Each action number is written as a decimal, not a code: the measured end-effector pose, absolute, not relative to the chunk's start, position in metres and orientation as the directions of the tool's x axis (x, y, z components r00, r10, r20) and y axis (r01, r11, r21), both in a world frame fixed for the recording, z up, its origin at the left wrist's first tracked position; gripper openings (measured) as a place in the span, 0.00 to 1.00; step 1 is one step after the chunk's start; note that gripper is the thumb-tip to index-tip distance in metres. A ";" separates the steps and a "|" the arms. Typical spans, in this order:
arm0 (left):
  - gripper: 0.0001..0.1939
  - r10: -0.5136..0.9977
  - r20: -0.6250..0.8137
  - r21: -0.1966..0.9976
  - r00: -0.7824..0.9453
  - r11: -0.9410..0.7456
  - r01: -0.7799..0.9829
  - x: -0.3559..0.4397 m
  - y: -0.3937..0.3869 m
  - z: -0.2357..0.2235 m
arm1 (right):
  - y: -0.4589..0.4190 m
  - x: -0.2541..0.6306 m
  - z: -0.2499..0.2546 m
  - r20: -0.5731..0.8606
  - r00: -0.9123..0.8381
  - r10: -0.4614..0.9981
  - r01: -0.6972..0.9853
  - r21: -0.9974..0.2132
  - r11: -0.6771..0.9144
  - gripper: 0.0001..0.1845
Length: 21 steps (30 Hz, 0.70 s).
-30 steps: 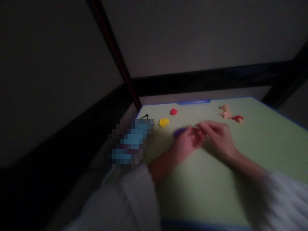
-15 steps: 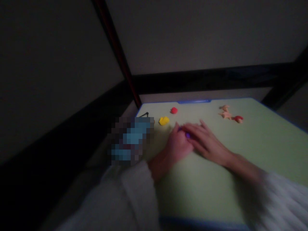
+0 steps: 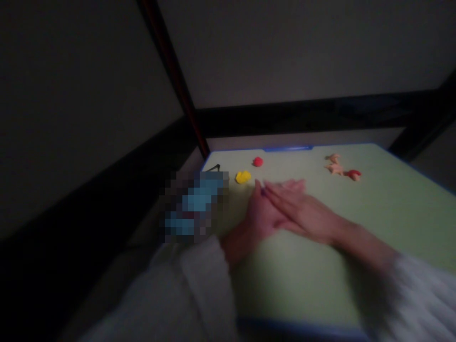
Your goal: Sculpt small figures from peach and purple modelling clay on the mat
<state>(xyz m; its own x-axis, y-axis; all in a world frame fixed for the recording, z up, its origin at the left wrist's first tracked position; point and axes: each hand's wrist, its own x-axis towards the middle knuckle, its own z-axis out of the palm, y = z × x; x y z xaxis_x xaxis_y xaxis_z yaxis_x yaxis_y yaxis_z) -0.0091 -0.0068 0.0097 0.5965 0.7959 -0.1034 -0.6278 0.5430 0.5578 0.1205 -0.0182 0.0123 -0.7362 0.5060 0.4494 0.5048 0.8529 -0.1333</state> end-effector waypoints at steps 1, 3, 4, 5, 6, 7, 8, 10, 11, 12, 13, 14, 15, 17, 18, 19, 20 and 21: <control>0.42 0.774 -0.089 0.547 0.626 0.563 -0.619 -0.012 -0.006 0.011 | -0.016 0.124 0.013 0.461 -0.709 0.533 0.544 -0.123 0.830 0.37; 0.44 0.748 -0.021 0.515 0.664 0.577 -0.634 -0.016 -0.004 0.011 | -0.017 0.128 0.014 0.468 -0.721 0.511 0.534 -0.096 0.840 0.35; 0.45 0.753 0.013 0.501 0.658 0.564 -0.656 -0.018 -0.002 0.011 | -0.019 0.126 0.015 0.462 -0.754 0.468 0.489 -0.083 0.869 0.35; 0.45 0.765 0.043 0.491 0.642 0.544 -0.681 -0.019 -0.001 0.010 | -0.021 0.124 0.016 0.451 -0.792 0.412 0.428 -0.071 0.901 0.35; 0.46 0.780 0.060 0.487 0.623 0.522 -0.700 -0.019 0.000 0.010 | -0.025 0.119 0.016 0.439 -0.823 0.360 0.370 -0.065 0.927 0.35; 0.47 0.789 0.068 0.489 0.611 0.508 -0.709 -0.019 0.001 0.009 | -0.028 0.115 0.017 0.430 -0.845 0.319 0.325 -0.061 0.944 0.35; 0.47 0.790 0.071 0.494 0.609 0.503 -0.710 -0.018 0.001 0.009 | -0.030 0.111 0.017 0.422 -0.856 0.298 0.302 -0.060 0.951 0.36; 0.48 0.782 0.061 0.500 0.621 0.514 -0.697 -0.017 0.001 0.009 | -0.030 0.108 0.016 0.428 -0.845 0.320 0.322 -0.071 0.944 0.35; 0.47 0.777 0.052 0.497 0.628 0.525 -0.691 -0.017 0.001 0.010 | -0.029 0.110 0.016 0.441 -0.824 0.357 0.359 -0.082 0.930 0.33; 0.46 0.776 0.041 0.491 0.630 0.533 -0.689 -0.016 0.001 0.010 | -0.026 0.113 0.015 0.457 -0.795 0.399 0.401 -0.098 0.911 0.30; 0.45 0.780 0.025 0.481 0.626 0.539 -0.691 -0.016 0.001 0.011 | -0.023 0.117 0.014 0.473 -0.764 0.439 0.440 -0.117 0.891 0.27; 0.44 0.786 0.008 0.471 0.618 0.542 -0.696 -0.016 0.000 0.013 | -0.021 0.122 0.014 0.488 -0.735 0.470 0.466 -0.140 0.874 0.24; 0.44 0.793 -0.007 0.462 0.609 0.543 -0.701 -0.016 0.000 0.014 | -0.019 0.126 0.013 0.504 -0.711 0.490 0.477 -0.166 0.863 0.22; 0.44 0.799 -0.021 0.452 0.601 0.544 -0.707 -0.015 -0.001 0.016 | -0.018 0.131 0.013 0.552 -0.656 0.514 0.469 -0.236 0.851 0.21; 0.45 0.799 -0.028 0.451 0.601 0.547 -0.705 -0.014 -0.001 0.017 | -0.018 0.132 0.014 0.594 -0.598 0.537 0.469 -0.283 0.836 0.20; 0.46 0.798 -0.036 0.449 0.602 0.551 -0.703 -0.014 -0.002 0.017 | -0.019 0.132 0.015 0.641 -0.508 0.576 0.477 -0.347 0.807 0.18; 0.46 0.797 -0.047 0.447 0.602 0.556 -0.701 -0.014 -0.001 0.017 | -0.019 0.131 0.016 0.679 -0.386 0.625 0.481 -0.430 0.764 0.16; 0.46 0.796 -0.058 0.444 0.603 0.561 -0.699 -0.014 -0.001 0.018 | -0.020 0.129 0.018 0.694 -0.244 0.678 0.470 -0.526 0.708 0.14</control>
